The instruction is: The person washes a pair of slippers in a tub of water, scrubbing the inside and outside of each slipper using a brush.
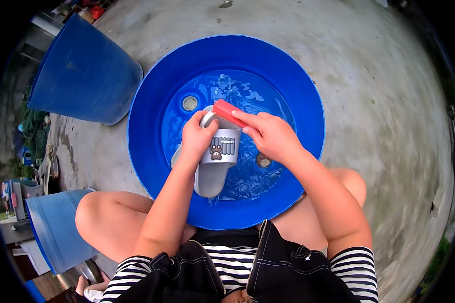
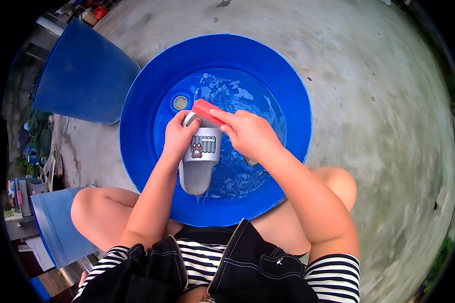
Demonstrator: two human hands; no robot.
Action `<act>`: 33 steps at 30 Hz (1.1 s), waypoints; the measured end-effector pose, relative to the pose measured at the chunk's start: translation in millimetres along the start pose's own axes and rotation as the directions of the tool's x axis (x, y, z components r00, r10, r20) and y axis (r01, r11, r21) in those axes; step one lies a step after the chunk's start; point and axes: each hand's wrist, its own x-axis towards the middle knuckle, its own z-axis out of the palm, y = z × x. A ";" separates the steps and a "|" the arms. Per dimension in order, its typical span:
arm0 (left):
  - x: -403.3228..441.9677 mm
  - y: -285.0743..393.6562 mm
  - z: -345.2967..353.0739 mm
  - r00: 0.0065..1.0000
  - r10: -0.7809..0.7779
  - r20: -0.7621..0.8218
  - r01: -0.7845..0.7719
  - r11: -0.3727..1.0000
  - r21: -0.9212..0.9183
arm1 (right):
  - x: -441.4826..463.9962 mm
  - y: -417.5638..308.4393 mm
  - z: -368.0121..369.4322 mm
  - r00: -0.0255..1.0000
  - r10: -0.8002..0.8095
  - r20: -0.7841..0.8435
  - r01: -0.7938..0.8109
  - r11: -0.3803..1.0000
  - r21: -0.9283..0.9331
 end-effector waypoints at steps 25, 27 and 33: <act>-18.0 2.5 12.9 0.786 0.545 -0.290 -0.373 0.794 0.480 | -8.3 -21.1 26.8 0.992 -0.032 -0.122 0.001 0.970 -0.242; -12.6 1.4 9.2 0.814 0.529 -0.240 -0.407 0.814 0.415 | -20.0 -33.3 40.6 0.991 -0.125 -0.050 0.112 0.972 -0.206; -17.2 2.0 14.5 0.845 0.473 -0.249 -0.363 0.850 0.382 | 16.6 2.8 19.8 0.973 0.214 -0.086 -0.230 0.917 -0.325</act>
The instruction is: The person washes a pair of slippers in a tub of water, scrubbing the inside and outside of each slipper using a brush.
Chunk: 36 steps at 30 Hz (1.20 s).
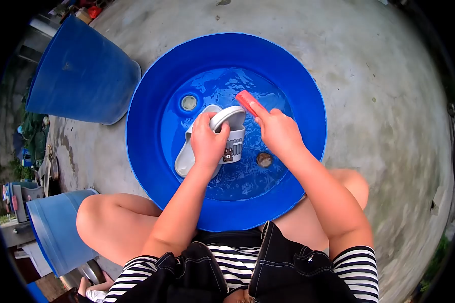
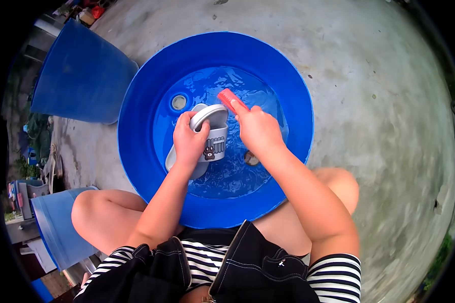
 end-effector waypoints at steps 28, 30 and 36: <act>8.1 -20.5 -5.3 0.796 -0.310 0.519 0.605 0.412 -0.681 | -25.6 -26.0 15.6 0.968 -0.249 -0.029 0.249 0.946 0.209; 6.6 -15.1 -8.2 0.793 -0.326 0.515 0.610 0.431 -0.665 | -22.1 -19.1 16.0 0.964 -0.233 -0.127 0.254 0.947 0.195; 16.4 12.6 -13.7 0.920 -0.198 0.339 0.391 0.544 -0.743 | -26.0 -25.2 -12.4 0.936 -0.274 -0.222 0.311 0.938 0.152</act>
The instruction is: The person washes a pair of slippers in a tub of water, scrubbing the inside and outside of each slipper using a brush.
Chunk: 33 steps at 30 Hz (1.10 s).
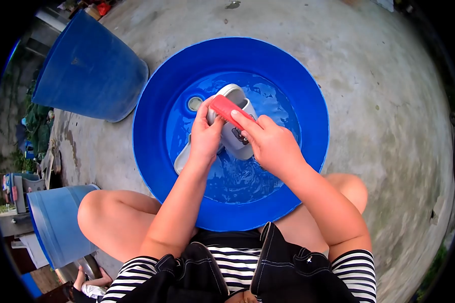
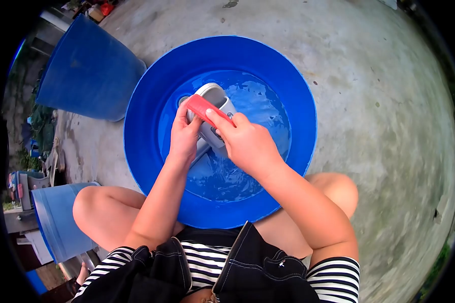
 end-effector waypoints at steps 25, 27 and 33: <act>-32.4 4.5 -12.1 0.976 0.211 -0.059 -0.132 0.780 0.611 | -17.6 1.1 -4.3 0.998 0.007 -0.060 -0.003 0.998 0.068; -30.6 2.3 -14.2 0.971 0.236 -0.046 -0.155 0.760 0.631 | -25.2 -16.5 -8.2 0.998 -0.059 -0.024 0.060 0.995 0.075; -31.7 4.1 -8.6 0.960 0.281 -0.021 -0.212 0.769 0.603 | -9.6 5.8 -6.8 0.997 -0.001 -0.077 0.003 1.000 0.030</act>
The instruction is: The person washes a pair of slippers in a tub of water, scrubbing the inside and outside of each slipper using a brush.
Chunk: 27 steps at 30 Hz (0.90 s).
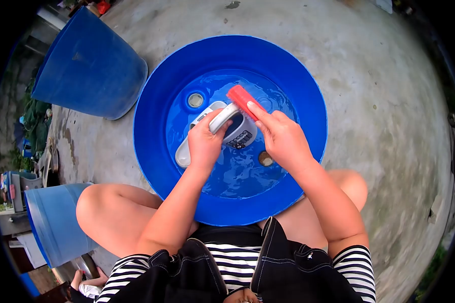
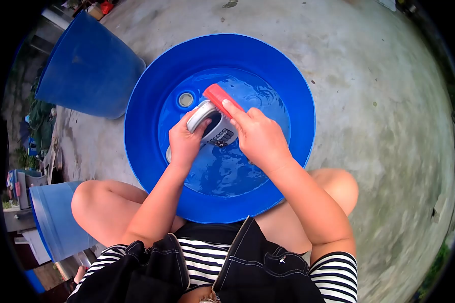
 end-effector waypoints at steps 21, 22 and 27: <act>3.2 1.1 -1.1 0.997 -0.072 0.002 0.072 0.997 0.036 | -4.1 -14.3 2.9 0.999 -0.054 -0.007 0.054 0.998 0.034; 6.4 -0.4 0.4 0.999 -0.044 -0.005 0.044 0.999 0.012 | 4.0 -8.4 1.1 0.998 0.030 0.051 -0.036 0.993 0.116; 7.1 -17.3 1.4 0.998 -0.034 -0.061 0.031 0.998 -0.061 | 1.1 -11.4 14.9 0.999 0.019 0.037 -0.028 0.961 0.275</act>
